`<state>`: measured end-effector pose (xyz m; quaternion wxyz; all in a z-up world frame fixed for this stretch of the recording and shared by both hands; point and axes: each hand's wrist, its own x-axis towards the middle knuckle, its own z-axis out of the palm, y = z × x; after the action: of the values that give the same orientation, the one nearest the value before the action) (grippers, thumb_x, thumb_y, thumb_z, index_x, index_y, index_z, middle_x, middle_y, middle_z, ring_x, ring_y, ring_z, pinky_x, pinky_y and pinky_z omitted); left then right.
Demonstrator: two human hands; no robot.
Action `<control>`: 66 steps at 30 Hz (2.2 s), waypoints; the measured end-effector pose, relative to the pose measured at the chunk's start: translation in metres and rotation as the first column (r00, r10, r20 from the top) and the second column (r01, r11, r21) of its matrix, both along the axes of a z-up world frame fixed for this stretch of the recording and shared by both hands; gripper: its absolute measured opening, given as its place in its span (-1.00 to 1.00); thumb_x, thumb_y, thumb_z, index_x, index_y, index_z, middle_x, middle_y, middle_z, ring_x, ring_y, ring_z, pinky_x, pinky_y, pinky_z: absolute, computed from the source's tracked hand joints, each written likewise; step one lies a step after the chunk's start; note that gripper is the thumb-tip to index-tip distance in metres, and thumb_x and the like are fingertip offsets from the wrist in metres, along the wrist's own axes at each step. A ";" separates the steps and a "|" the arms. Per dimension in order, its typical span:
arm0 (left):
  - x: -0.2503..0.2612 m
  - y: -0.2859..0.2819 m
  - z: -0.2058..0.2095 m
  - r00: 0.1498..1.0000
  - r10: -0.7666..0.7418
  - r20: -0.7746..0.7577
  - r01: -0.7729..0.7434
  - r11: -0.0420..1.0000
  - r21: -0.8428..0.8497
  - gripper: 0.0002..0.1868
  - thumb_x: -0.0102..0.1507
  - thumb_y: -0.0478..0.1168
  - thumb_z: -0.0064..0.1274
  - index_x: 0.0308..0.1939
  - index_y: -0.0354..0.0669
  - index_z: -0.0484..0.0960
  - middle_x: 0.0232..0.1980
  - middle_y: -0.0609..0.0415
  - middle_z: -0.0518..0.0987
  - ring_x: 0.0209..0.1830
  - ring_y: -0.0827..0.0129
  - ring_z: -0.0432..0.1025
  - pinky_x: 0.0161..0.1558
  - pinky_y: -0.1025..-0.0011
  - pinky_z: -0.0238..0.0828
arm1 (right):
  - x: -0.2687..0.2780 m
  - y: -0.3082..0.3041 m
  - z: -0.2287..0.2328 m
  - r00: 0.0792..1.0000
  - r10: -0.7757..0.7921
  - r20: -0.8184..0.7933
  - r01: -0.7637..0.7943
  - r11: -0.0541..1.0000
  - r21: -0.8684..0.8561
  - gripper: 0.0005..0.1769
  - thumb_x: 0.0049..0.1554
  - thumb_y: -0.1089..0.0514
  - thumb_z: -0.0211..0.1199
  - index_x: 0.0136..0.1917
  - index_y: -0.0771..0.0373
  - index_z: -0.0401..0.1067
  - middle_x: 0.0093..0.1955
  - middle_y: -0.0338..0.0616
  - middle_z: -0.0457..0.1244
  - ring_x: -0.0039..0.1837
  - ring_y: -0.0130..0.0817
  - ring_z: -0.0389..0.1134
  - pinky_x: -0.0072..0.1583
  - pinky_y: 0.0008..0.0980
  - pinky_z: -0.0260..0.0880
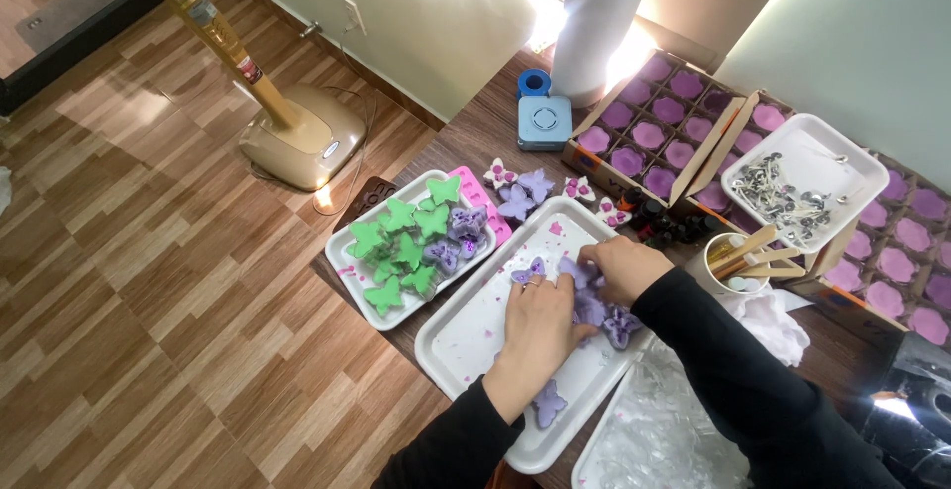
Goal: Preparing and arranging decorative wax pieces for candle making.
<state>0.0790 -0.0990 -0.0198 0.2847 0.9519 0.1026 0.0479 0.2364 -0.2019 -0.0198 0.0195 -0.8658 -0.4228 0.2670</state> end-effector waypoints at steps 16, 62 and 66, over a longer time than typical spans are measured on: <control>-0.001 -0.014 -0.025 0.998 0.034 0.058 -0.037 0.999 0.038 -0.43 -0.02 -0.09 0.42 -0.08 -0.31 0.52 -0.20 -0.17 0.61 -0.05 0.03 0.48 0.00 0.19 0.35 | -0.003 0.009 0.005 0.983 0.172 0.068 -0.178 0.980 0.090 -0.32 -0.10 0.26 0.33 0.29 -0.17 0.41 0.02 -0.26 0.37 0.23 -0.26 0.37 0.15 -0.05 0.27; 0.132 0.057 -0.033 0.961 0.056 0.270 -0.151 0.927 0.343 -0.50 0.11 -0.35 0.12 0.15 -0.27 0.54 0.22 -0.02 0.56 0.23 0.07 0.40 0.24 0.02 0.21 | 0.041 0.032 -0.010 0.816 -0.236 0.527 0.002 0.914 0.406 -0.77 0.05 0.25 0.16 0.03 0.23 0.41 0.06 -0.11 0.34 0.07 -0.14 0.38 0.02 -0.18 0.40; 0.128 0.057 -0.026 0.953 0.040 0.301 -0.146 0.931 0.336 -0.44 0.11 -0.26 0.17 0.21 -0.27 0.51 0.31 -0.15 0.47 0.31 -0.02 0.34 0.24 -0.02 0.19 | 0.036 0.032 0.004 0.817 -0.239 0.524 0.021 0.922 0.387 -0.75 0.05 0.23 0.19 0.04 0.21 0.43 0.14 -0.12 0.30 0.12 -0.17 0.33 0.08 -0.20 0.37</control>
<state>0.2070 -0.0423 -0.0454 0.1180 0.9642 0.0949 0.2178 0.2728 -0.1704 -0.0159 0.0726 -0.9139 -0.3903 -0.0846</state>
